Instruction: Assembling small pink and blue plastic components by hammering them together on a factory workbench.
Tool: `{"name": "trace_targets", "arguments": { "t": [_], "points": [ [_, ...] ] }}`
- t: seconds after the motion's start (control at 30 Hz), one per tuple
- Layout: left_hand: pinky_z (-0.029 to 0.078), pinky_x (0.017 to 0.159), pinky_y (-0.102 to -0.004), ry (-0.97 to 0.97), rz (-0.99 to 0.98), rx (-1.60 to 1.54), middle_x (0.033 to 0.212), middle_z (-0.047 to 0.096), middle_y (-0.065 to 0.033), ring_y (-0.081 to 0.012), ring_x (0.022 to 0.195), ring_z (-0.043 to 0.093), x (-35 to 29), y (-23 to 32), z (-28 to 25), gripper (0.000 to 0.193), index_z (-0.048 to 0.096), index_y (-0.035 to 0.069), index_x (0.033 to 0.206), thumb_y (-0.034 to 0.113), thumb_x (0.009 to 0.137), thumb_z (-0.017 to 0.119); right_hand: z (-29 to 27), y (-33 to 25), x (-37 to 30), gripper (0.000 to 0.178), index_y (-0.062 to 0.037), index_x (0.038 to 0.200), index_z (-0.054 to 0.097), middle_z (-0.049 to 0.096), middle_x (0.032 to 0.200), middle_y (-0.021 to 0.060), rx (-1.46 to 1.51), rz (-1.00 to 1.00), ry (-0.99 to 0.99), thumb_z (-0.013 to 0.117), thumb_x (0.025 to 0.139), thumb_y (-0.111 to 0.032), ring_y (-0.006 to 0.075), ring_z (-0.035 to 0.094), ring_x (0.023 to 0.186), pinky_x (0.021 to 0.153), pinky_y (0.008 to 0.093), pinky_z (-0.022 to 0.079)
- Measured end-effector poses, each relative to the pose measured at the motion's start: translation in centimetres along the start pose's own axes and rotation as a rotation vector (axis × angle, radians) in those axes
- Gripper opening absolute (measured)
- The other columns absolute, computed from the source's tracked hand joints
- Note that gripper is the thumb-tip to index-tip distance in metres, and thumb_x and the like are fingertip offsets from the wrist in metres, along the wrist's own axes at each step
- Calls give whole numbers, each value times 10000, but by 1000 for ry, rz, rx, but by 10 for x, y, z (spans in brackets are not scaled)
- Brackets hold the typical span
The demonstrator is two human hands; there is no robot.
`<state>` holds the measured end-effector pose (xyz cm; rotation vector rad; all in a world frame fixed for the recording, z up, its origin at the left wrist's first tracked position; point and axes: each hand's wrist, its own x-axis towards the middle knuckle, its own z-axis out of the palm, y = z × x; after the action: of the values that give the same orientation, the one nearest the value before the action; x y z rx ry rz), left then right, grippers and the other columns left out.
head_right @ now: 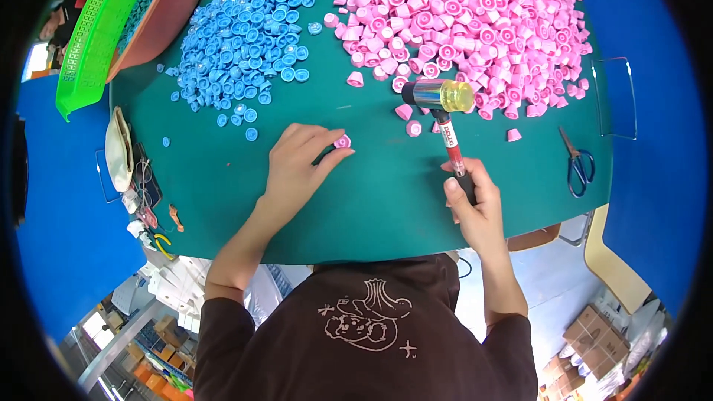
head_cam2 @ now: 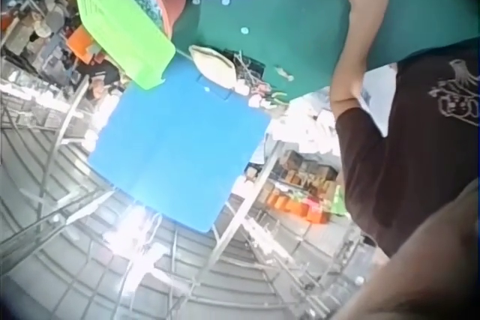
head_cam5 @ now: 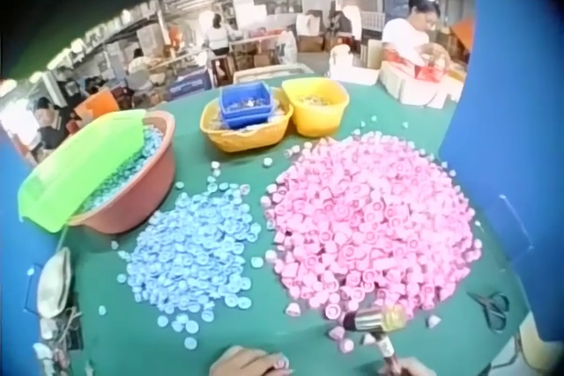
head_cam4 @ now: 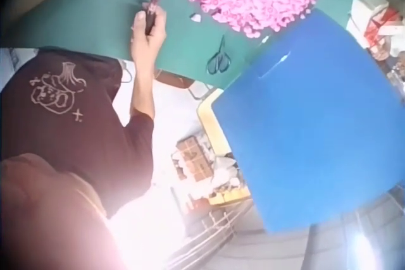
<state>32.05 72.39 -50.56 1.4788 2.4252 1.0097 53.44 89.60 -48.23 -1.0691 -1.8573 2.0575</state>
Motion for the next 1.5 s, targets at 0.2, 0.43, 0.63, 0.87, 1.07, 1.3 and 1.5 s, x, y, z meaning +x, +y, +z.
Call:
{"name": "trace_targets", "arguments": {
  "t": [0.2,0.43,0.63,0.87,1.07,1.3,1.5],
  "points": [
    [507,681,-325,49,-21,-69,903,668,-67,-223,785,617,-5,-4,-4,286,703,76,970,117,704,799,3,-7,14,255,-22,1105,585,505,653,-32,-140,-70,-32,626,922,-195,22,433,516,433,171,303],
    [495,686,-366,179,54,122,877,629,-84,-260,795,604,56,-51,-29,229,680,59,949,85,735,757,10,-13,14,219,-16,1047,635,566,704,-23,-183,-64,-40,692,875,-139,41,481,630,563,204,385],
    [465,584,-279,220,89,56,802,640,-67,-171,679,579,43,-45,-25,146,687,32,920,52,782,729,6,-10,8,228,-15,1049,637,568,702,-23,-200,-35,-3,696,874,-148,43,485,630,565,204,386],
    [455,566,-247,-58,-382,-179,739,618,-56,-127,617,577,-9,-13,-23,165,694,39,989,70,828,707,6,-13,13,263,-31,1081,613,537,666,-40,-138,-34,-10,674,889,-200,9,451,519,439,169,300],
    [481,577,-283,11,-105,-14,905,622,-51,-161,684,595,-23,-21,-16,268,705,59,1004,89,747,774,10,-13,13,264,-23,1079,618,535,667,-44,-230,-115,-46,676,886,-193,21,477,546,460,177,316],
    [491,627,-299,101,-25,-144,886,617,-51,-188,764,607,-13,-8,-11,306,706,73,968,113,685,816,10,-11,5,272,-17,1078,625,550,706,-34,-236,-89,-49,686,882,-194,31,506,598,486,181,337],
    [495,680,-324,45,2,-118,861,616,-61,-220,806,606,-12,-8,-2,283,696,73,923,118,673,821,11,-10,0,275,-17,1082,628,555,713,-32,-247,-78,-43,685,885,-200,46,515,606,514,189,360]
  ]
}}
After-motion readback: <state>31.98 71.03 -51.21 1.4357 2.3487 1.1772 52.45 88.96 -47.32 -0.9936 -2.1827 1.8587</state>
